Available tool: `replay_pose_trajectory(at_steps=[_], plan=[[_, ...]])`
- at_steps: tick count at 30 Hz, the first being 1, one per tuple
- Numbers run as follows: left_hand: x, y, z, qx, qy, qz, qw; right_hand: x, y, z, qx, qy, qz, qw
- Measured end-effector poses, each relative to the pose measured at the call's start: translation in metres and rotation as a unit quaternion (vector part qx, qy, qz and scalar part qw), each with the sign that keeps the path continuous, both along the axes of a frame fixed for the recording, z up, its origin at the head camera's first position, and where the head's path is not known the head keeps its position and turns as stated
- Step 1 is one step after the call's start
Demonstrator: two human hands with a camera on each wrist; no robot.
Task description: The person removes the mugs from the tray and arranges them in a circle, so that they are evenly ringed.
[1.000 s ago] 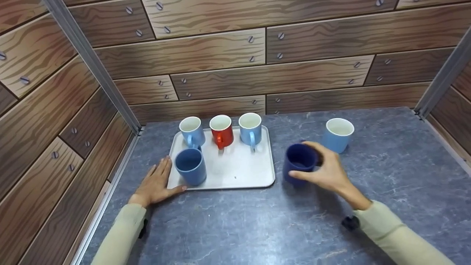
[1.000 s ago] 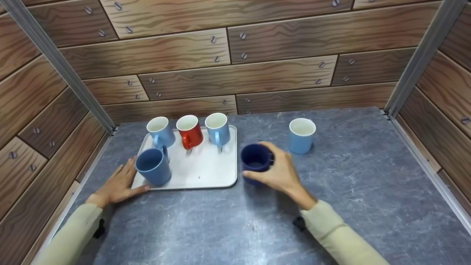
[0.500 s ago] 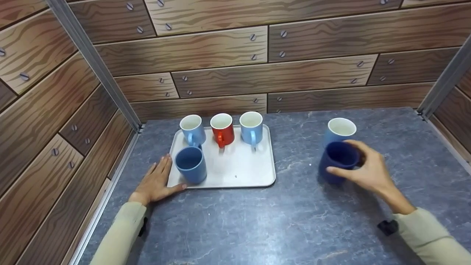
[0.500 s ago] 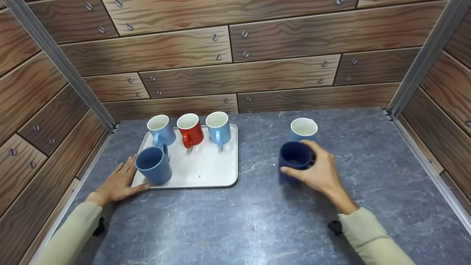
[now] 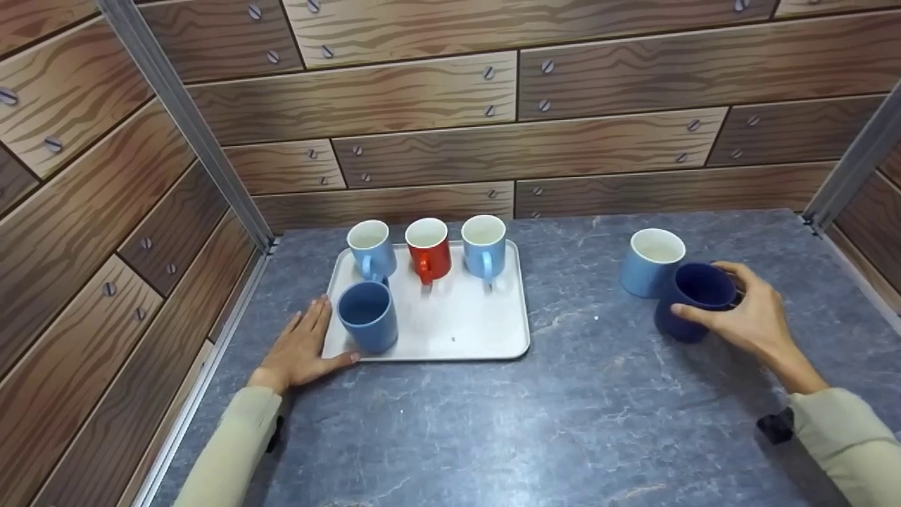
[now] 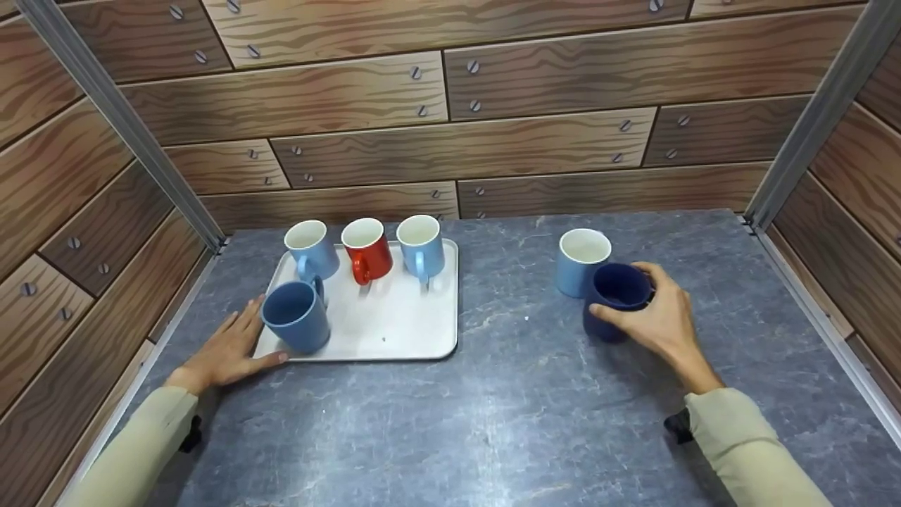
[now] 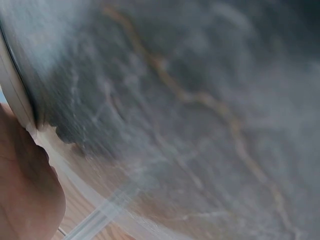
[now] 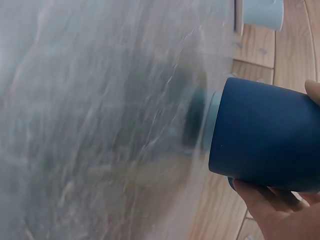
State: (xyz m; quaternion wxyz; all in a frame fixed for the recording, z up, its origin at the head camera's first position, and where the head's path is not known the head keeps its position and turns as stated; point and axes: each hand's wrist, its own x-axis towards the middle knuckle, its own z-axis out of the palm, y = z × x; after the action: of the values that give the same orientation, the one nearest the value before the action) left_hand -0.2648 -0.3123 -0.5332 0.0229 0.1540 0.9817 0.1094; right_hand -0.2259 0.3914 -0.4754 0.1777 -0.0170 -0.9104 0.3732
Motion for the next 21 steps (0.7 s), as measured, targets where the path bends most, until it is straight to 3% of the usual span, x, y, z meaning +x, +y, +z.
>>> replay_pose_trajectory(at_steps=[9, 21], plan=[[0.001, 0.001, -0.001, 0.004, 0.009, -0.003, 0.9999, -0.016, 0.012, -0.006, -0.005, -0.029, -0.018, 0.9994], [0.001, 0.001, 0.001, -0.004, -0.007, 0.008, 0.9999, -0.029, 0.017, -0.008, -0.001, -0.05, -0.03, 0.9983]])
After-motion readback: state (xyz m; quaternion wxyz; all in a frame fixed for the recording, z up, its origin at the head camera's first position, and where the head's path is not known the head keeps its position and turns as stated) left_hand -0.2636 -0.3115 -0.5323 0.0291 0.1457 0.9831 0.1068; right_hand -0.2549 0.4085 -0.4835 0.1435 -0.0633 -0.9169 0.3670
